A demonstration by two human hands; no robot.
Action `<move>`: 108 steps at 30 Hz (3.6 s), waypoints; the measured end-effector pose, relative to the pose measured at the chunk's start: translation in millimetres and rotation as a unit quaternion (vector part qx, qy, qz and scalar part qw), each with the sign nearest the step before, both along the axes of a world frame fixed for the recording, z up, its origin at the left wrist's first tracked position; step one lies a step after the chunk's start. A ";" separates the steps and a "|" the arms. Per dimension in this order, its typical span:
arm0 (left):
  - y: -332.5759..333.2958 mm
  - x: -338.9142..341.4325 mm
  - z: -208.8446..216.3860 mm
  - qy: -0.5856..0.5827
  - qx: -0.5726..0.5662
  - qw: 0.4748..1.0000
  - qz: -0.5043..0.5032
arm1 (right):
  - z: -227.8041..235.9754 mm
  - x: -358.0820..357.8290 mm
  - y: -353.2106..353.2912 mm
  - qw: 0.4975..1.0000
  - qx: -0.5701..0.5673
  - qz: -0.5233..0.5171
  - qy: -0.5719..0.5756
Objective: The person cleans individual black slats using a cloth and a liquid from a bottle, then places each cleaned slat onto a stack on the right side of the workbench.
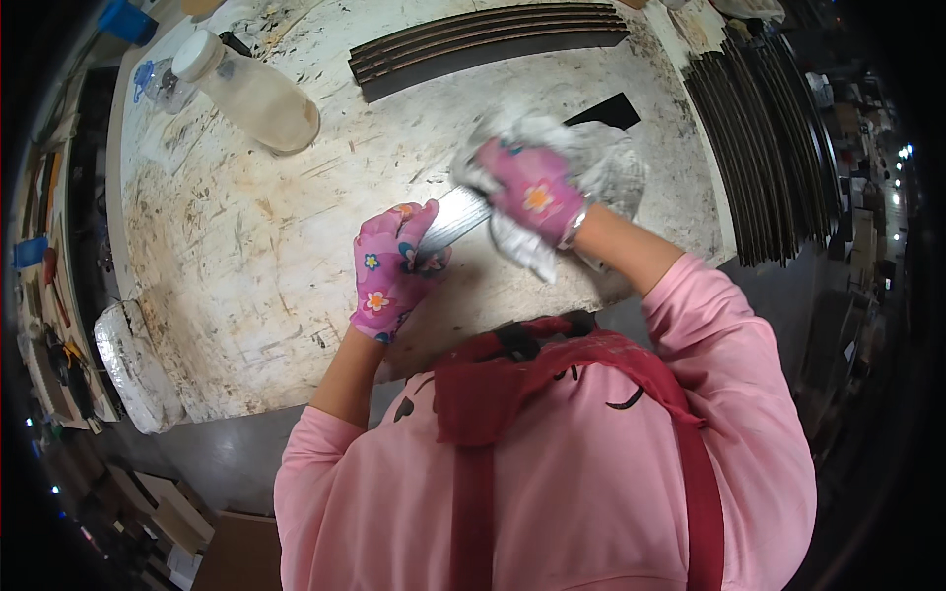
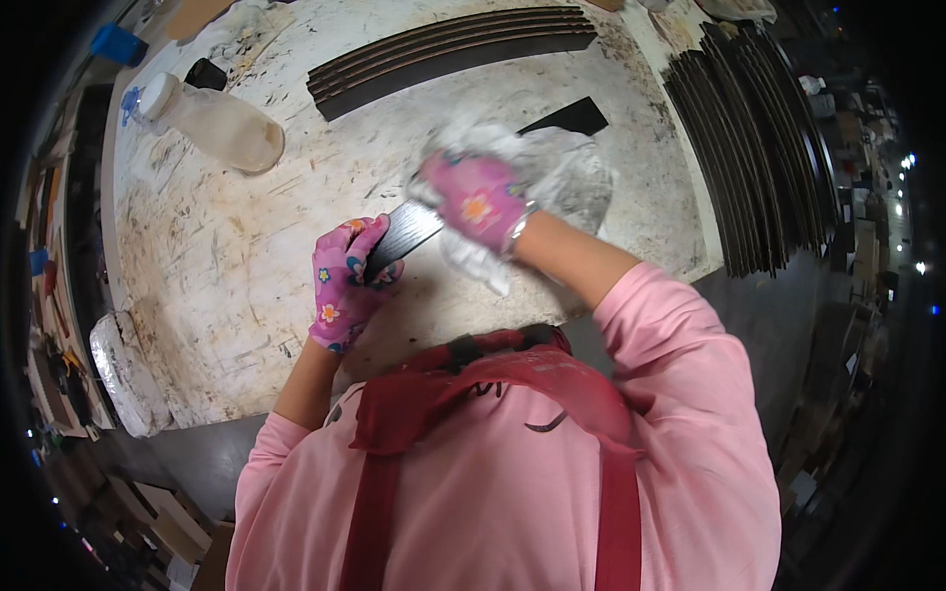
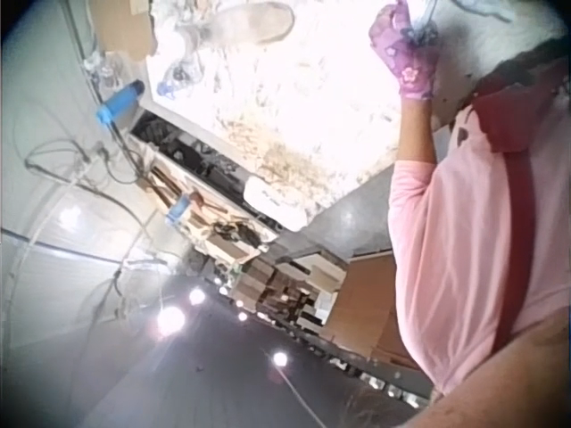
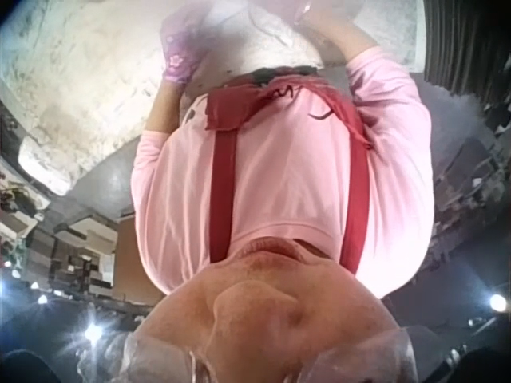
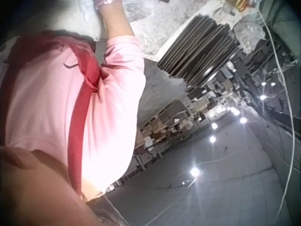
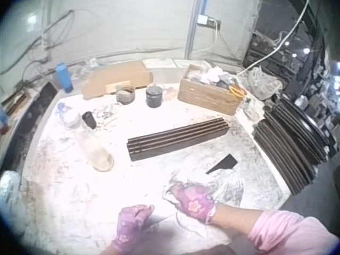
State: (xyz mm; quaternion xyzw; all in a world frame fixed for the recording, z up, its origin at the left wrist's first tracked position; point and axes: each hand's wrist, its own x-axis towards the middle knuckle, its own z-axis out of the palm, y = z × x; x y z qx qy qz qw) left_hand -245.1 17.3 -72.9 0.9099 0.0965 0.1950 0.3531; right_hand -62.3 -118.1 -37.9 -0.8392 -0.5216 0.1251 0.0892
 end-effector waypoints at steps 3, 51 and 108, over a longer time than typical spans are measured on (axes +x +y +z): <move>-2.2 -0.4 4.0 -0.006 0.043 0.999 0.014 | 4.0 51.4 -24.9 0.993 -0.010 -0.114 0.035; -3.3 7.5 -4.2 -0.003 0.065 0.998 0.001 | -10.6 143.7 -102.6 0.954 0.118 -0.275 -0.035; -7.1 -2.7 -5.9 0.056 0.092 0.994 -0.002 | -4.8 123.4 -116.8 0.955 0.090 -0.277 -0.055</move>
